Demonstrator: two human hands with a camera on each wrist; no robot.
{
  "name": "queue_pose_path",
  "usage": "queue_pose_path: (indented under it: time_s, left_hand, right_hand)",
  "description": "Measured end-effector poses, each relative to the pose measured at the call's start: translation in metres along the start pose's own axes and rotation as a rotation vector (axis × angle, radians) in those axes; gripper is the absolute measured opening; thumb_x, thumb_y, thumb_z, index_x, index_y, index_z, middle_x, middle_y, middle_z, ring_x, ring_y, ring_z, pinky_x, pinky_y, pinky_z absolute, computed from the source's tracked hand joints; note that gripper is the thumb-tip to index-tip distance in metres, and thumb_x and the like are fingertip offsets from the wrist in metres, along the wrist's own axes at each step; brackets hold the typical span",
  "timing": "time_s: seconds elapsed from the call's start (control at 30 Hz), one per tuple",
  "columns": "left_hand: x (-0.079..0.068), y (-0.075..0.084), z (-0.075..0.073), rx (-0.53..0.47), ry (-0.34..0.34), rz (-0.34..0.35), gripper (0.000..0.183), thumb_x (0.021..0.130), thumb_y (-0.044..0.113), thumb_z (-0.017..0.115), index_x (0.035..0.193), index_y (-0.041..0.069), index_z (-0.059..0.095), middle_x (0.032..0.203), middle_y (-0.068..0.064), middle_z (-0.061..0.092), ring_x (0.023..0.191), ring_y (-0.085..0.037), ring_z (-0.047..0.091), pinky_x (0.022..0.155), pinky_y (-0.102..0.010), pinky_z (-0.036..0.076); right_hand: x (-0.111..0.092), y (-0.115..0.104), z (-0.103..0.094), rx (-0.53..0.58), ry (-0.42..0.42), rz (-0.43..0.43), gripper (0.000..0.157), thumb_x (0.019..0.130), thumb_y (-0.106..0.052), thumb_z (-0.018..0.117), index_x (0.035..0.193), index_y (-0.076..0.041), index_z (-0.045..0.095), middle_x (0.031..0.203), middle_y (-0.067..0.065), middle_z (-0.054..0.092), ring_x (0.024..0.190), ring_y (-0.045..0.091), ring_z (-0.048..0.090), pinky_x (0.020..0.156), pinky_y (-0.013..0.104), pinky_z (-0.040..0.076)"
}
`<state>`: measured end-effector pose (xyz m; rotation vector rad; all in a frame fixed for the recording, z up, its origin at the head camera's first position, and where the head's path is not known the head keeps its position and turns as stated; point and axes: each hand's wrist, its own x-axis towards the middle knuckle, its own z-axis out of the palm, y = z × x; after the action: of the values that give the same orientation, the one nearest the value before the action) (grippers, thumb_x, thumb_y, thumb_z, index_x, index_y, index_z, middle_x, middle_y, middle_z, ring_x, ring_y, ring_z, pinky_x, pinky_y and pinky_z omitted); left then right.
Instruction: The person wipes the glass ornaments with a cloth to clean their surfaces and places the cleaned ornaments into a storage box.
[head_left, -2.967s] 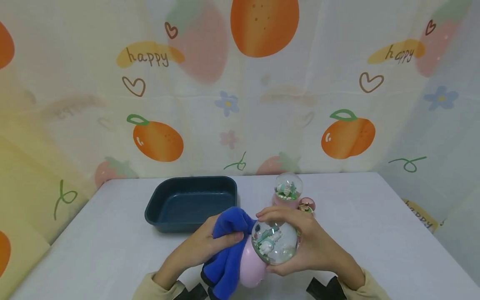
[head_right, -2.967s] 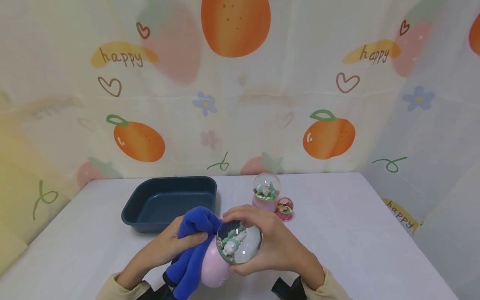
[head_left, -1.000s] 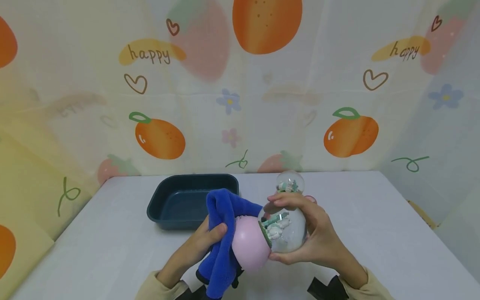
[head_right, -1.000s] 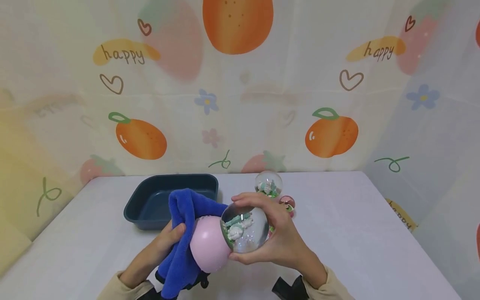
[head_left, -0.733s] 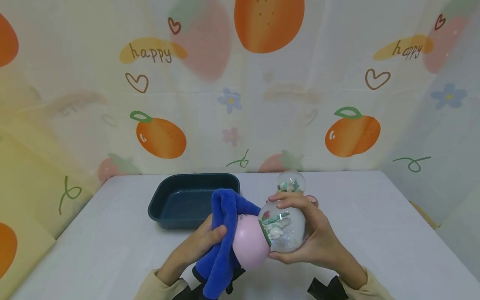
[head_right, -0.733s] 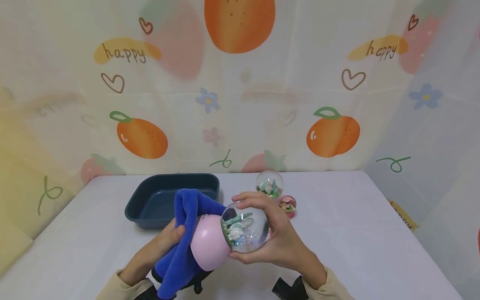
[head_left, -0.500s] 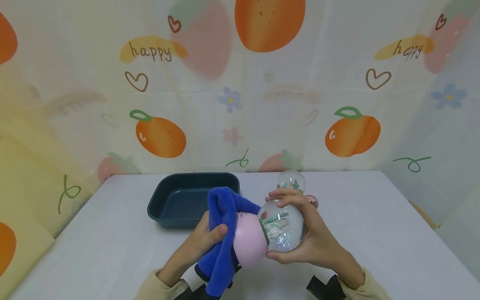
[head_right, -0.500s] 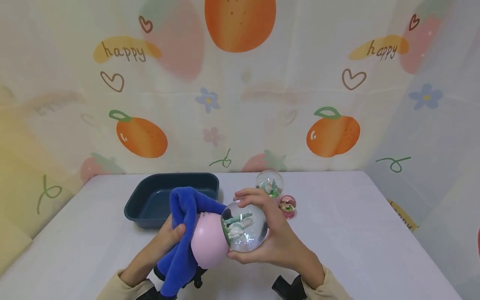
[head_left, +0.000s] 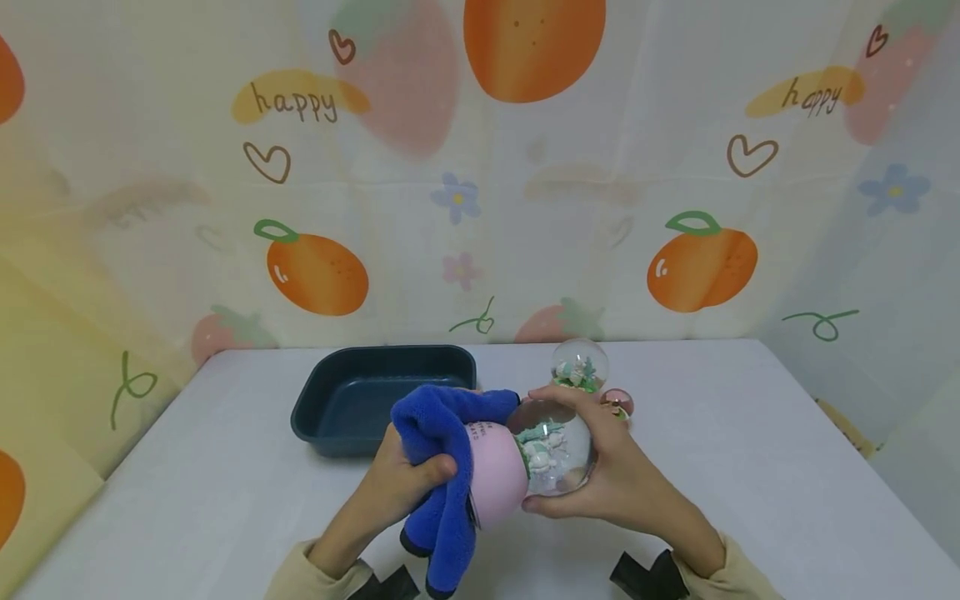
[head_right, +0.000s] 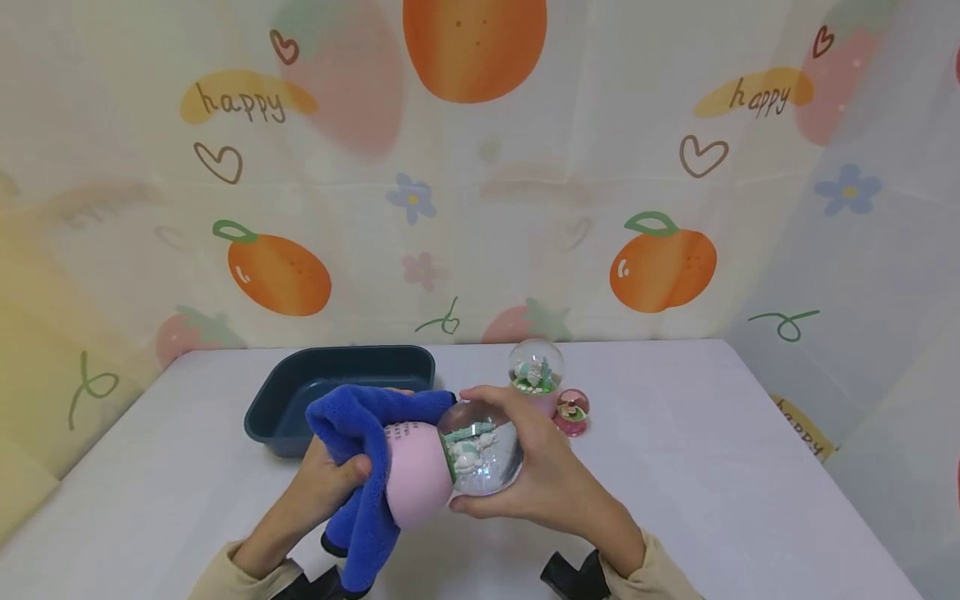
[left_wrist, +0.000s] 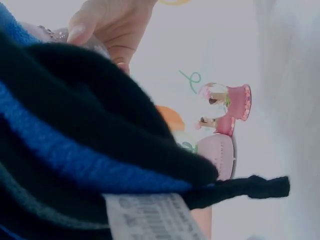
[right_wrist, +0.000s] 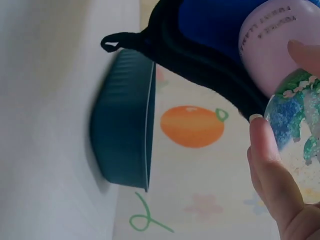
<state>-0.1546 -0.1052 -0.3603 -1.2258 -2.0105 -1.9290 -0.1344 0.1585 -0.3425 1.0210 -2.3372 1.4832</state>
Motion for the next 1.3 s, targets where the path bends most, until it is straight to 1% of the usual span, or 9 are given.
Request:
queue_pose_path:
  time_s: [0.2, 0.3, 0.53, 0.67, 0.8, 0.97, 1.07, 1.17, 1.3]
  left_hand:
    - [0.000, 0.002, -0.001, 0.014, -0.002, -0.052, 0.072, 0.093, 0.058, 0.058, 0.138, 0.002, 0.050, 0.136, -0.014, 0.060, 0.123, -0.015, 0.057, 0.105, -0.026, 0.045]
    - [0.002, 0.002, 0.000, 0.016, -0.023, -0.044, 0.072, 0.093, 0.057, 0.058, 0.138, 0.002, 0.049, 0.137, -0.023, 0.056, 0.125, -0.016, 0.056, 0.107, -0.027, 0.043]
    - [0.004, 0.003, -0.002, 0.007, -0.107, -0.054, 0.076, 0.094, 0.061, 0.052, 0.139, -0.001, 0.047, 0.129, -0.025, 0.059, 0.116, -0.014, 0.057, 0.100, -0.027, 0.048]
    - [0.003, 0.002, -0.004, 0.012, -0.157, -0.098, 0.077, 0.095, 0.063, 0.049, 0.136, -0.002, 0.047, 0.121, -0.024, 0.061, 0.108, -0.012, 0.060, 0.094, -0.028, 0.052]
    - [0.003, 0.001, -0.007, 0.015, -0.186, -0.147, 0.076, 0.094, 0.064, 0.050, 0.134, -0.001, 0.047, 0.119, -0.022, 0.062, 0.106, -0.013, 0.061, 0.093, -0.029, 0.052]
    - [0.005, 0.001, -0.010, 0.017, -0.154, -0.164, 0.076, 0.090, 0.062, 0.059, 0.139, 0.005, 0.047, 0.126, -0.015, 0.061, 0.111, -0.017, 0.059, 0.098, -0.030, 0.049]
    - [0.007, 0.002, -0.008, 0.024, -0.110, -0.141, 0.077, 0.087, 0.059, 0.065, 0.144, 0.011, 0.044, 0.136, -0.011, 0.057, 0.118, -0.020, 0.057, 0.103, -0.031, 0.046]
    - [0.007, 0.006, -0.006, 0.067, -0.065, -0.121, 0.077, 0.085, 0.055, 0.069, 0.146, 0.016, 0.043, 0.144, -0.008, 0.053, 0.123, -0.020, 0.055, 0.105, -0.033, 0.046]
    - [0.006, 0.013, -0.003, 0.174, -0.015, -0.111, 0.072, 0.082, 0.041, 0.079, 0.144, 0.019, 0.047, 0.140, -0.006, 0.058, 0.120, -0.019, 0.058, 0.101, -0.037, 0.049]
  right_hand:
    - [-0.003, 0.001, 0.001, 0.081, -0.006, 0.078, 0.078, 0.075, -0.014, 0.084, 0.141, -0.021, 0.043, 0.136, 0.005, 0.052, 0.118, 0.015, 0.050, 0.088, 0.027, 0.053]
    - [-0.003, 0.002, 0.001, 0.126, 0.019, 0.081, 0.072, 0.076, -0.008, 0.081, 0.139, -0.019, 0.046, 0.135, 0.005, 0.052, 0.116, 0.018, 0.050, 0.082, 0.028, 0.055]
    - [-0.002, 0.004, 0.000, 0.166, 0.086, -0.035, 0.077, 0.068, 0.004, 0.085, 0.134, -0.007, 0.048, 0.135, 0.010, 0.055, 0.116, 0.018, 0.054, 0.084, 0.029, 0.057]
    - [-0.001, 0.004, -0.001, 0.146, 0.134, -0.089, 0.079, 0.061, 0.006, 0.088, 0.129, -0.004, 0.049, 0.136, 0.008, 0.057, 0.124, 0.017, 0.049, 0.089, 0.029, 0.055]
    - [-0.001, 0.004, 0.000, 0.183, 0.162, -0.135, 0.078, 0.055, 0.010, 0.088, 0.122, 0.000, 0.049, 0.136, 0.007, 0.055, 0.127, 0.018, 0.050, 0.093, 0.028, 0.053]
    - [0.000, 0.005, 0.004, 0.209, 0.160, -0.134, 0.078, 0.054, 0.012, 0.088, 0.119, 0.003, 0.046, 0.137, 0.007, 0.050, 0.129, 0.017, 0.049, 0.096, 0.026, 0.052]
    - [-0.001, 0.005, 0.005, 0.161, 0.152, -0.106, 0.087, 0.055, 0.008, 0.089, 0.129, 0.000, 0.044, 0.138, 0.007, 0.050, 0.129, 0.015, 0.048, 0.098, 0.024, 0.050]
    - [0.000, 0.006, 0.004, 0.103, 0.122, -0.086, 0.096, 0.057, 0.003, 0.090, 0.140, -0.005, 0.042, 0.141, 0.008, 0.051, 0.125, 0.016, 0.052, 0.099, 0.023, 0.048]
    - [0.002, 0.007, 0.002, 0.046, 0.043, -0.042, 0.097, 0.062, -0.003, 0.091, 0.145, -0.012, 0.042, 0.143, 0.009, 0.051, 0.124, 0.016, 0.053, 0.099, 0.023, 0.048]
